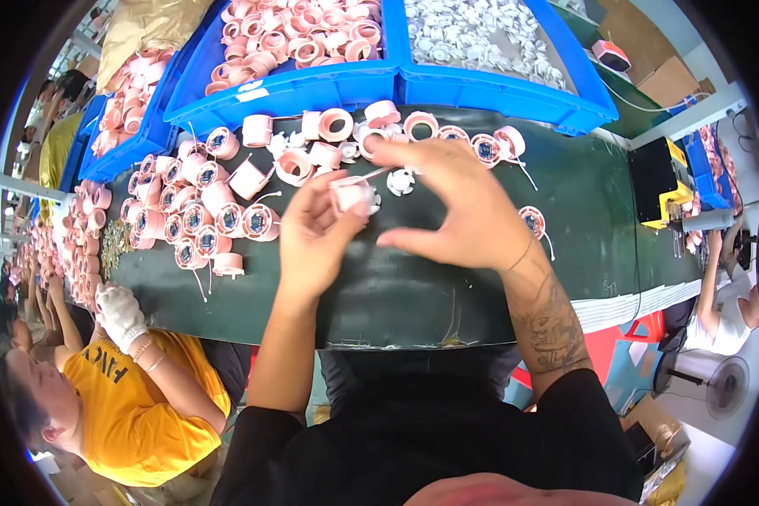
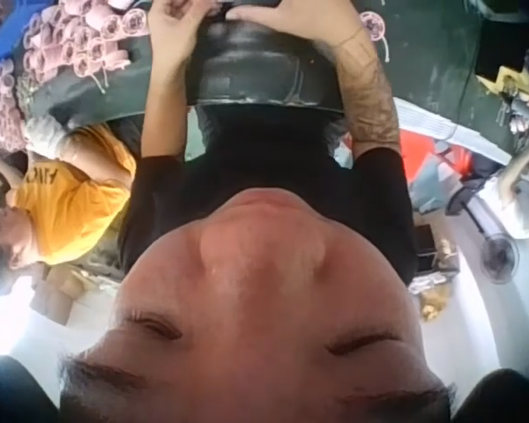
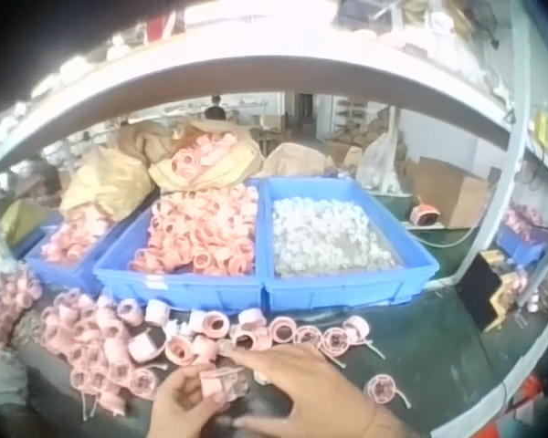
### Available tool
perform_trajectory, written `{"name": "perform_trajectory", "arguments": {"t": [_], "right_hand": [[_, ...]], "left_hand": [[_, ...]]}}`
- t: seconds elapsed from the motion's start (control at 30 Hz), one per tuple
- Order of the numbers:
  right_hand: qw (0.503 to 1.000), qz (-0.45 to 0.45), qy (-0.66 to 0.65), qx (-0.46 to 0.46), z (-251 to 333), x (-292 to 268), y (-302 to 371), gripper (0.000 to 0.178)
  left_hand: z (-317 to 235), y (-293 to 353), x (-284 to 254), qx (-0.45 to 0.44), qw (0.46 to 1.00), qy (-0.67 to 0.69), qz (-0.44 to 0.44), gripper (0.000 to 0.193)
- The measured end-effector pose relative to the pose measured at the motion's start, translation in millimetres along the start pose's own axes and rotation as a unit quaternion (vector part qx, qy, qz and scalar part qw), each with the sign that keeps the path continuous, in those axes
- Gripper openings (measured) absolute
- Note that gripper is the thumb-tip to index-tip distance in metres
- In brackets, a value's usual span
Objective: The person assembles electronic fan components by hand, inserting white internal components and PCB units into pink plastic housings.
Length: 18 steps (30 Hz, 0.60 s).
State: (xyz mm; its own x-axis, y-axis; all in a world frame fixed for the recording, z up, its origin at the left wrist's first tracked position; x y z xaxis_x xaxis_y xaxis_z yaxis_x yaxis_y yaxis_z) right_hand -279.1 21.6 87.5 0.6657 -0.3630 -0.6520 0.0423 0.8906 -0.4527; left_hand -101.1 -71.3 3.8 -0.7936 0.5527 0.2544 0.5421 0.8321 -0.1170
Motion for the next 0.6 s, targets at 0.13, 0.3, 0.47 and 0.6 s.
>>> {"name": "perform_trajectory", "arguments": {"t": [0.13, 0.3, 0.47, 0.6], "right_hand": [[0.978, -0.083, 0.161, 0.101, -82, 17, -1, 0.057], [0.968, -0.049, 0.204, 0.14, -104, 44, 0, 0.05], [0.941, -0.142, -0.232, 0.199, -88, 21, 18, 0.05], [0.847, -0.144, -0.457, 0.23, -79, 26, 31, 0.061]], "left_hand": [[-8, -9, -27, 0.03, 0.995, 0.084, -0.053, 0.039], [-23, -37, -9, 0.034, 0.983, 0.179, -0.021, 0.042], [-8, -63, 14, 0.004, 0.95, 0.305, 0.067, 0.047], [18, -53, 18, -0.046, 0.931, 0.342, 0.115, 0.055]]}}
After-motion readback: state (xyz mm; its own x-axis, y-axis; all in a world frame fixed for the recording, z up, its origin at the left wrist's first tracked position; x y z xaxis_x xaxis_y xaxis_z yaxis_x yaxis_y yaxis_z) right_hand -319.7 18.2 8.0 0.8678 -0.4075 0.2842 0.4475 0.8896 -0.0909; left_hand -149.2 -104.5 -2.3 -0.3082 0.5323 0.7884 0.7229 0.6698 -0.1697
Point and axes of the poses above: each hand's wrist, its own y-axis away from the middle knuckle, its own x-axis out of the palm, z = x × y, the point moved 3 cm from there along -y, towards the middle knuckle, and after that the axes turned 8 degrees about x, right-handed, at the moved point
